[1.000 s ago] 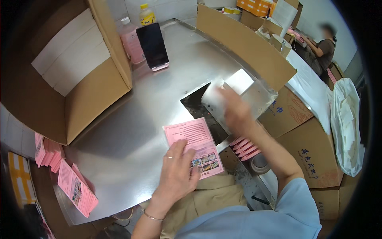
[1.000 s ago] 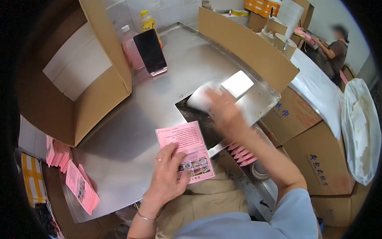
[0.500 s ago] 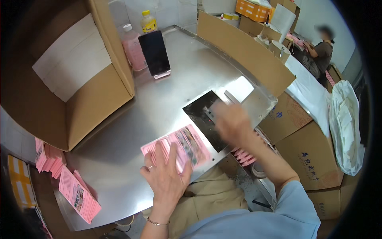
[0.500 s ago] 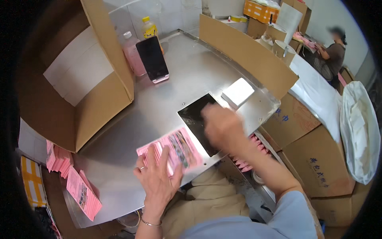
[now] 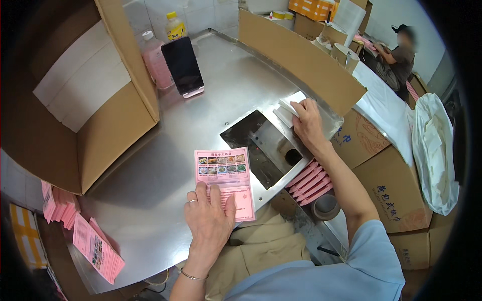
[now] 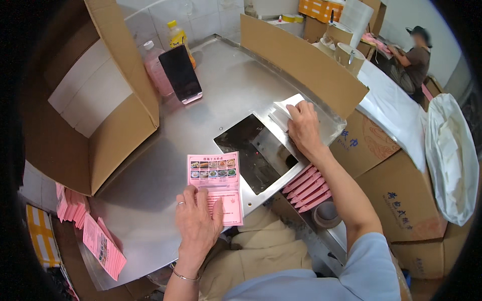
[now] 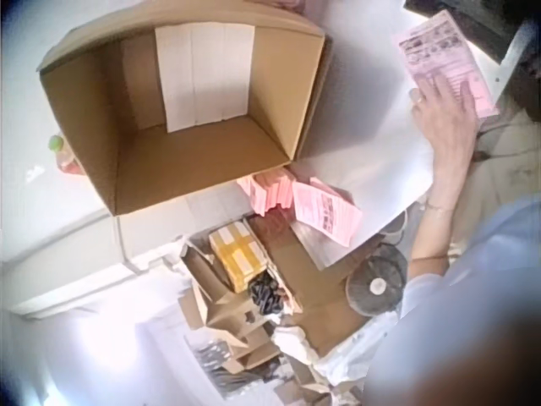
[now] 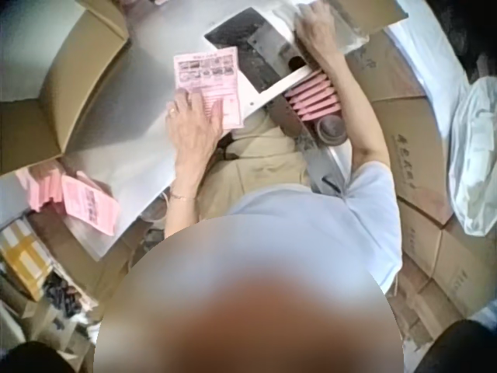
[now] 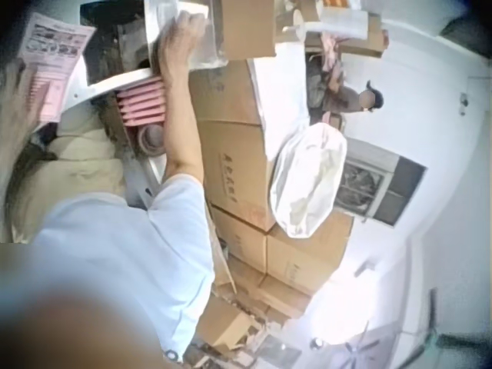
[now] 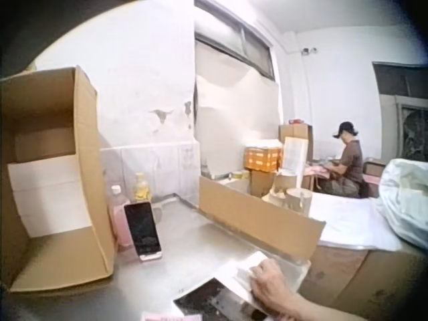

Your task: Packing pink packets and white cards into boxes or bags.

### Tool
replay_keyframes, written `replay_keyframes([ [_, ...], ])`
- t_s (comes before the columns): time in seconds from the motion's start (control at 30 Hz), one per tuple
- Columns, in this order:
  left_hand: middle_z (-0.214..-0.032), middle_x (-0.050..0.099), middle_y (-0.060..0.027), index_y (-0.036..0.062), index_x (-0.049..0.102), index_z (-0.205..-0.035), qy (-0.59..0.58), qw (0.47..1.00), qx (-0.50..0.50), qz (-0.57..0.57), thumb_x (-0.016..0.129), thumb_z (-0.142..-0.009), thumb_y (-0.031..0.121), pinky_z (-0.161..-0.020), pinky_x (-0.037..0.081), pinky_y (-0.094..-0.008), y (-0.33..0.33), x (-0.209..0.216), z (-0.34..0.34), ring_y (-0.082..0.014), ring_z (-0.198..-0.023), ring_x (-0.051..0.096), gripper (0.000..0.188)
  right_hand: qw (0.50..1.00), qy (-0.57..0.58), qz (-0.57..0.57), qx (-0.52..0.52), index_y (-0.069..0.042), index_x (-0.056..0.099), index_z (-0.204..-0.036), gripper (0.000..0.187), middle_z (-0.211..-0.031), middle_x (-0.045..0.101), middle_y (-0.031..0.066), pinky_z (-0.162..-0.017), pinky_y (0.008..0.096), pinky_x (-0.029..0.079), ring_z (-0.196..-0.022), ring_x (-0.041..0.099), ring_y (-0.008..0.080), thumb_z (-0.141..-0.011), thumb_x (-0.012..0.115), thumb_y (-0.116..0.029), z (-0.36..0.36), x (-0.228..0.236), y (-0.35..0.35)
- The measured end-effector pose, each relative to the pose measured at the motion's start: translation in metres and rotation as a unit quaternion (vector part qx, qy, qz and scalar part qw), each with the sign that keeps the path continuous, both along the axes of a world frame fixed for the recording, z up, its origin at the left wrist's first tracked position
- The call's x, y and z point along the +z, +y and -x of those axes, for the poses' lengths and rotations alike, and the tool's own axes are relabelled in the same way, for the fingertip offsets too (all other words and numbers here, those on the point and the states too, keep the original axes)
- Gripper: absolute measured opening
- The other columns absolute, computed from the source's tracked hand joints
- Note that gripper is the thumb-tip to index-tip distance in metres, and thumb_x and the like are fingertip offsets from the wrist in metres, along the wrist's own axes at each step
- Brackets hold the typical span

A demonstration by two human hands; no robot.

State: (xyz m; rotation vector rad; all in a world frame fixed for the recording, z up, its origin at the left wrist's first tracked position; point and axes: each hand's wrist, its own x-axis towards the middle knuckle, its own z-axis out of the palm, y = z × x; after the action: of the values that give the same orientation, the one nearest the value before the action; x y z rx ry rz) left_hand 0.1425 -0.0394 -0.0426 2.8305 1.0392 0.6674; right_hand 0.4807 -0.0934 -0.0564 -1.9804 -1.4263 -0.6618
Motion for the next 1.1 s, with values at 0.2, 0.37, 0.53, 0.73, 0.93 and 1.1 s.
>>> replay_keyframes([
  [0.2,-0.109,0.052,-0.0193,0.0008,0.061,-0.117,-0.018,0.994,-0.083,0.064,0.064,-0.081,0.013,-0.078,0.048,-0.0451,-0.002,0.009,0.006,-0.0351,-0.097,0.054,0.038,0.998,-0.038,-0.036,0.044,-0.002,0.063,-0.117,0.046,-0.110,0.061,0.0139,-0.086,0.0403,0.046,-0.105,0.057,0.0321,-0.071,0.063,0.003,0.027,0.021,-0.007],
  [0.37,-0.103,0.052,-0.0220,0.0013,0.055,-0.128,-0.030,0.990,-0.081,0.109,0.068,-0.073,0.020,-0.074,0.046,-0.0423,0.005,0.024,0.025,-0.0353,-0.089,0.055,0.059,0.894,-0.124,0.080,0.423,-0.005,0.062,-0.113,0.033,-0.107,0.063,0.0148,-0.099,0.0588,0.044,-0.095,0.064,0.0318,-0.084,0.055,-0.019,0.189,0.019,-0.046],
  [0.53,-0.104,0.051,-0.0211,0.0074,0.036,-0.148,-0.118,0.980,-0.066,0.148,0.068,-0.077,0.011,-0.072,0.045,-0.0459,-0.025,0.020,-0.004,-0.0366,-0.082,0.052,0.078,0.929,-0.052,0.268,0.251,-0.005,0.062,-0.111,0.029,-0.104,0.061,0.0257,-0.101,0.0721,0.030,-0.102,0.061,0.0379,-0.086,0.054,-0.017,0.180,0.001,0.022],
  [0.73,-0.100,0.061,-0.0163,0.0060,0.042,-0.144,-0.113,0.954,-0.097,0.261,0.075,-0.079,0.009,-0.074,0.050,-0.0395,-0.012,0.037,0.050,-0.0320,-0.085,0.060,0.073,0.965,0.142,0.095,0.199,-0.003,0.064,-0.105,0.024,-0.103,0.065,0.0228,-0.089,0.0577,0.046,-0.104,0.061,0.0416,-0.084,0.055,-0.012,0.105,-0.034,0.037],
  [0.93,-0.100,0.063,-0.0157,-0.0014,0.062,-0.105,-0.166,0.981,0.090,0.039,0.055,-0.078,-0.005,-0.082,0.048,-0.0411,0.014,0.024,0.122,-0.0320,-0.096,0.061,0.028,0.953,0.047,0.293,0.060,-0.002,0.067,-0.083,0.010,-0.076,0.067,0.0174,-0.067,0.0467,0.054,-0.074,0.068,0.0370,-0.078,0.060,-0.009,0.090,0.002,0.006],
  [1.1,-0.102,0.059,-0.0172,-0.0034,0.056,-0.106,-0.082,0.937,0.300,-0.161,0.052,-0.085,-0.002,-0.095,0.040,-0.0440,0.057,0.043,0.268,-0.0366,-0.108,0.054,0.021,0.983,-0.172,0.034,-0.056,-0.003,0.063,-0.105,0.034,-0.098,0.060,0.0148,-0.080,0.0422,0.046,-0.096,0.057,0.0319,-0.075,0.071,-0.015,0.045,0.017,-0.015],
])
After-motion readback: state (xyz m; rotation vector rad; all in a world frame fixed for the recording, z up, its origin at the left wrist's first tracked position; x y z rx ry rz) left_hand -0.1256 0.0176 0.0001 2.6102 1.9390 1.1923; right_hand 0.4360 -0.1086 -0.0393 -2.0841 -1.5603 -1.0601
